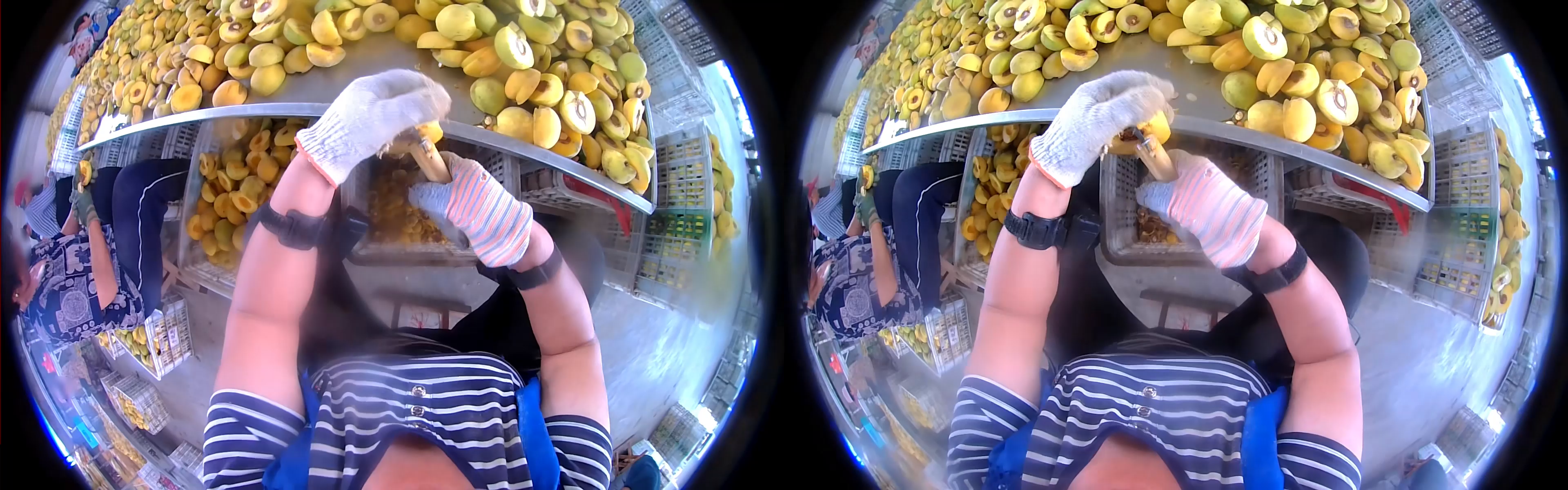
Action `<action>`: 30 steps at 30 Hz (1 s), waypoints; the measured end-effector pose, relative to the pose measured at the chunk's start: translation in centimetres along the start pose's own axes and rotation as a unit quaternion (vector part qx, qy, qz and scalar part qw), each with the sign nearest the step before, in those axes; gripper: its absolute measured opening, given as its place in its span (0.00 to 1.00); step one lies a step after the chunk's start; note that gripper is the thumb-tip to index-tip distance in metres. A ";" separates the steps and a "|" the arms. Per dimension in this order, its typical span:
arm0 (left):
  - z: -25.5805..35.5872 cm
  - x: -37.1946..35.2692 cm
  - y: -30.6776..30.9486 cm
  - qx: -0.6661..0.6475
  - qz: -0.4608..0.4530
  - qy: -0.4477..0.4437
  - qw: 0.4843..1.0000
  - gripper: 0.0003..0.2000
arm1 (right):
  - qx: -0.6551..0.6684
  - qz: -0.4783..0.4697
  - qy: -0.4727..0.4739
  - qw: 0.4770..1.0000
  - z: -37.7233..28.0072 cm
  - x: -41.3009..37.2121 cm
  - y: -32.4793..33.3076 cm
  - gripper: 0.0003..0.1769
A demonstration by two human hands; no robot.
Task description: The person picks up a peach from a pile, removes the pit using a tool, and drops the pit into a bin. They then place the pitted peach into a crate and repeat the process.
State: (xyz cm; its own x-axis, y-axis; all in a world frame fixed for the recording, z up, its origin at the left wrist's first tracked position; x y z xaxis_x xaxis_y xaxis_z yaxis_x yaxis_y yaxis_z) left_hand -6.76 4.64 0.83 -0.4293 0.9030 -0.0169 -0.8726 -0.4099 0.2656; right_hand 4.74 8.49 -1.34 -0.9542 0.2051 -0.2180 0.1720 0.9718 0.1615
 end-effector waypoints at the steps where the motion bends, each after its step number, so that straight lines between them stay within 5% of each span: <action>1: -0.4 -0.2 0.3 -0.069 0.030 0.009 0.997 0.16 | 0.112 0.000 -0.134 0.985 1.5 -0.5 -0.3 0.14; 2: -0.4 -0.6 0.5 -0.202 0.074 -0.017 0.976 0.15 | 0.109 -0.002 -0.133 0.985 1.6 -0.5 -0.2 0.14; 3: -0.9 -0.9 -0.1 -0.202 0.078 -0.019 0.976 0.15 | 0.135 -0.011 -0.094 0.986 1.5 -0.4 -0.2 0.14; 5: -0.1 -2.0 0.7 -0.052 0.204 -0.117 0.971 0.15 | 0.164 -0.020 -0.053 0.985 1.7 -0.2 -0.5 0.15; 6: -3.3 -2.1 -0.6 -0.338 0.197 0.002 0.920 0.15 | 0.191 -0.012 -0.089 0.978 2.7 -0.2 -1.0 0.14; 9: -3.3 -1.5 -1.2 -0.349 0.171 0.064 0.919 0.14 | 0.164 0.013 -0.139 0.977 2.9 -1.0 -0.9 0.13; 11: -1.5 -1.2 -0.6 -0.285 0.114 0.053 0.950 0.15 | 0.050 -0.038 0.062 0.996 0.2 -0.7 -1.1 0.13; 12: -1.8 -0.7 -0.6 -0.206 0.098 0.078 0.971 0.15 | 0.048 -0.039 0.062 0.996 0.0 -0.8 -1.0 0.13; 14: -2.2 0.0 -0.5 -0.081 0.077 0.104 0.988 0.13 | 0.194 -0.015 -0.165 0.967 2.4 -1.4 -1.4 0.13; 18: -1.6 -0.1 -0.5 -0.101 0.074 0.080 0.989 0.13 | 0.151 -0.023 -0.124 0.980 1.8 -1.4 -1.4 0.13; 20: -0.7 -0.1 -1.0 -0.018 0.004 0.098 0.995 0.13 | 0.283 -0.037 -0.160 0.945 2.8 -1.9 -2.5 0.13; 23: -1.3 0.2 -1.1 -0.018 -0.001 0.088 0.996 0.17 | 0.262 -0.061 -0.162 0.949 2.8 -1.8 -2.8 0.13; 25: -1.1 -0.7 -1.6 -0.057 0.022 0.088 0.994 0.15 | 0.277 -0.050 -0.142 0.949 2.4 -1.4 -2.7 0.13; 27: -0.7 -1.7 -1.2 -0.293 0.117 0.037 0.948 0.13 | 0.294 -0.039 -0.124 0.947 2.6 -1.2 -2.6 0.13; 30: -1.4 -0.8 -0.8 -0.210 0.083 0.048 0.973 0.12 | 0.280 -0.042 -0.121 0.951 3.0 -0.9 -2.7 0.12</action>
State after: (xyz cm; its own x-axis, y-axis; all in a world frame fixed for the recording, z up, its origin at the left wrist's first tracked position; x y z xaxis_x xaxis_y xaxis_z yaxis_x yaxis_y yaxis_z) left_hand -6.06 4.02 -0.74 -0.5752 0.8115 -0.1034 -0.7984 -0.5844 -0.1449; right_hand 5.88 6.05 -4.50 -0.8979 0.0786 -0.4331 0.2655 0.8816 -0.3903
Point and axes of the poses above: each hand's wrist, its own x-axis towards the middle knuckle, its own y-axis out of the back of the hand, z = x × y, the point moved 9 cm from there along x, towards the middle knuckle, and after that the axes turned 12 degrees about x, right-handed, at the moved point
